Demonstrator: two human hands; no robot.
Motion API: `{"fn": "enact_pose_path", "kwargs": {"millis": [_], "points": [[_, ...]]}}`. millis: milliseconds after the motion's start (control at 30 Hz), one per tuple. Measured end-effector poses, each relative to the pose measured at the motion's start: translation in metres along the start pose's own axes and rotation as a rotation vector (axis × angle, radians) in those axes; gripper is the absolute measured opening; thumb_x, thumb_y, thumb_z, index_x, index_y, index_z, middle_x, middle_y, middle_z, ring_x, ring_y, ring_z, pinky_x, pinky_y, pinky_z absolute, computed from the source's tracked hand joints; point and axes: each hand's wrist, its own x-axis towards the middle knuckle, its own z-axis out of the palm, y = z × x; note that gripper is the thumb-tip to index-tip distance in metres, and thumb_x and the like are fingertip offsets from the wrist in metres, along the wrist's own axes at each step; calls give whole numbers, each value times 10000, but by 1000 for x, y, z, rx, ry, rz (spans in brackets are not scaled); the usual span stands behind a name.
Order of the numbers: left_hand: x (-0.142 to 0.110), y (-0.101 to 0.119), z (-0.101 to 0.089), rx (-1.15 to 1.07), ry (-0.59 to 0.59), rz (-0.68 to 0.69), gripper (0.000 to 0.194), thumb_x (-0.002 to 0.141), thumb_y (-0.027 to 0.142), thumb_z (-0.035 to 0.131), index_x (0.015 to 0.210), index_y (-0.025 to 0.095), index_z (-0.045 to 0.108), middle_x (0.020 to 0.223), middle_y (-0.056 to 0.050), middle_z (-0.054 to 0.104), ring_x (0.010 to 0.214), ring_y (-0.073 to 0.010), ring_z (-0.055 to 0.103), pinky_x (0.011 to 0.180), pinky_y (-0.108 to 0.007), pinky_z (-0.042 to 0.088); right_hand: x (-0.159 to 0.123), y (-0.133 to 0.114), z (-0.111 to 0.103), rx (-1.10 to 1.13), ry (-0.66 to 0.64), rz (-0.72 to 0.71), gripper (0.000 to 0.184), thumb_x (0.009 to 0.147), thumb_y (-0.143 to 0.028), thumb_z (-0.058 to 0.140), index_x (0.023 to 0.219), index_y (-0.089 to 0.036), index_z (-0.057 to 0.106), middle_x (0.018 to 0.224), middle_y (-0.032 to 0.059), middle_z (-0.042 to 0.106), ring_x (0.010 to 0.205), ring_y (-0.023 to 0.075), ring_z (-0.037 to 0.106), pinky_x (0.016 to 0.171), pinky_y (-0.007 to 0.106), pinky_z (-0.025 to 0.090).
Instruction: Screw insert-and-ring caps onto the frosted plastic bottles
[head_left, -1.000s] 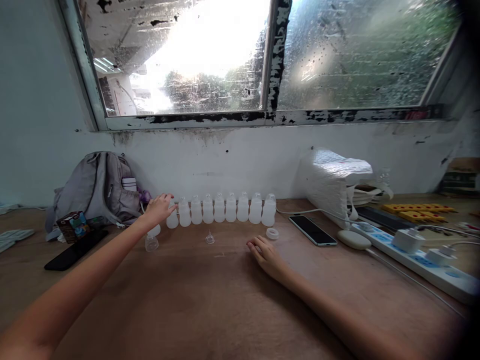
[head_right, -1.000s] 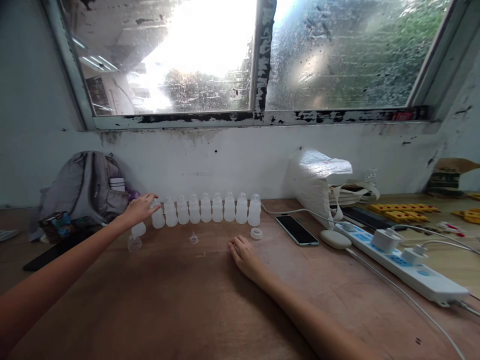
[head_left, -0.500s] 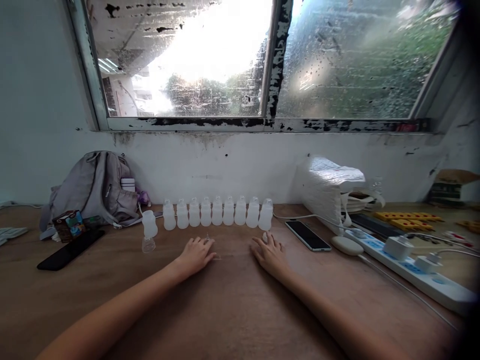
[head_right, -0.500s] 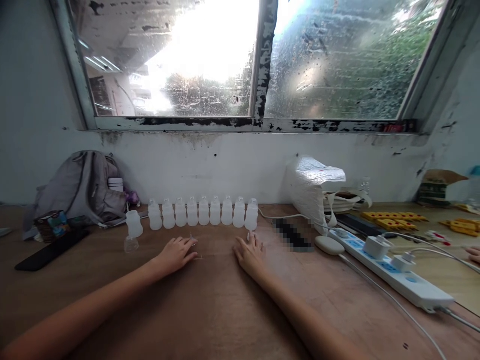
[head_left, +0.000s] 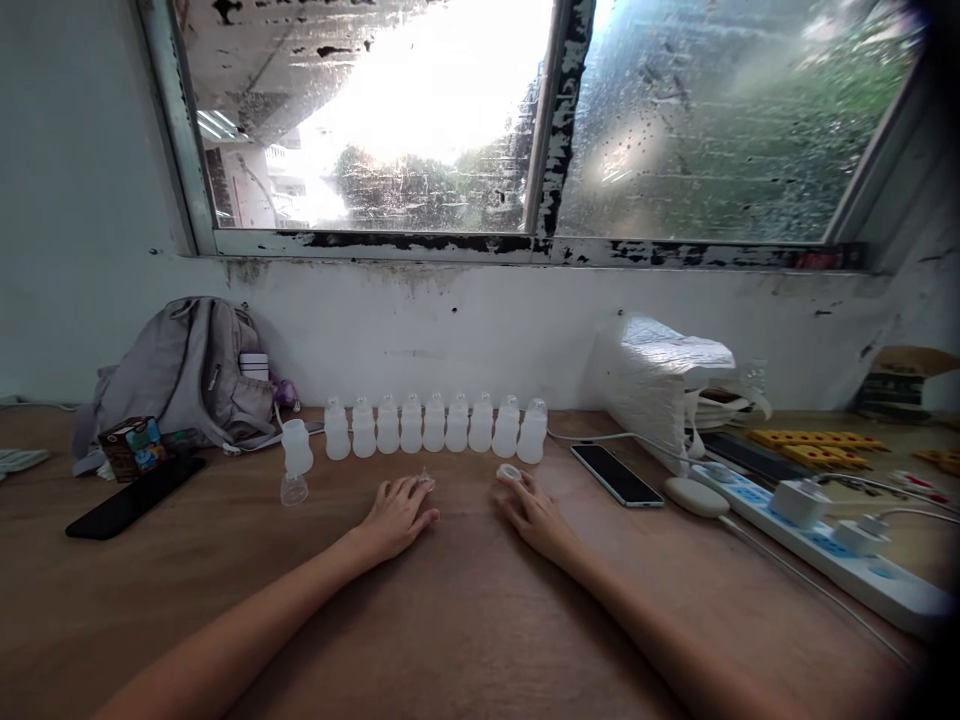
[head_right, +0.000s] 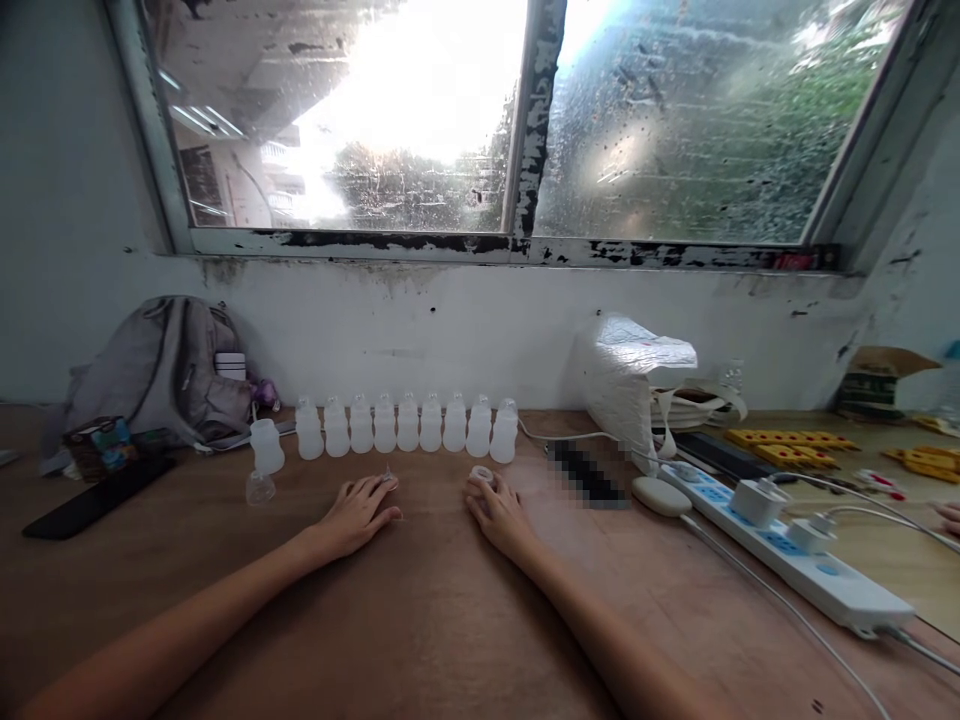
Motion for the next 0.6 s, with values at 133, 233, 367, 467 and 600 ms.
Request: {"fn": "enact_pose_path", "kwargs": {"millis": [133, 233, 367, 467, 600], "points": [[-7, 20, -4, 2, 88, 199, 460, 864, 460, 258, 1266, 245, 319, 1266, -97, 409, 1166, -244, 337, 948, -440, 241, -10, -22, -3, 113, 140, -280, 419, 825, -320, 412, 1236, -240, 385, 1307, 104, 310, 1217, 245, 288, 940, 413, 331], [-13, 34, -4, -61, 57, 318, 451, 857, 435, 313, 1267, 245, 317, 1264, -92, 411, 1168, -242, 336, 957, -437, 246, -20, -40, -8, 145, 190, -441, 411, 833, -278, 416, 1242, -259, 382, 1347, 87, 240, 1231, 240, 263, 968, 397, 309], [-16, 39, -2, -213, -35, 391, 443, 822, 432, 404, 1218, 235, 387, 1285, -80, 394, 1205, -253, 289, 969, -423, 257, -30, -57, -15, 137, 114, -548, 361, 849, -273, 407, 1209, -267, 425, 1330, 91, 273, 1223, 234, 276, 960, 392, 315], [-14, 36, -3, -346, -22, 395, 382, 784, 381, 492, 1134, 232, 461, 1269, -66, 413, 1192, -252, 306, 980, -406, 249, -34, -62, -16, 131, 71, -573, 326, 855, -279, 401, 1174, -257, 467, 1283, 99, 347, 1203, 233, 308, 942, 389, 333], [-12, 33, -8, -589, 69, 249, 154, 779, 327, 500, 807, 177, 519, 949, -52, 571, 938, -191, 496, 839, -309, 381, -35, -60, -16, 136, 75, -545, 286, 860, -297, 396, 1109, -255, 531, 1225, 100, 406, 1161, 230, 362, 916, 387, 353]]}}
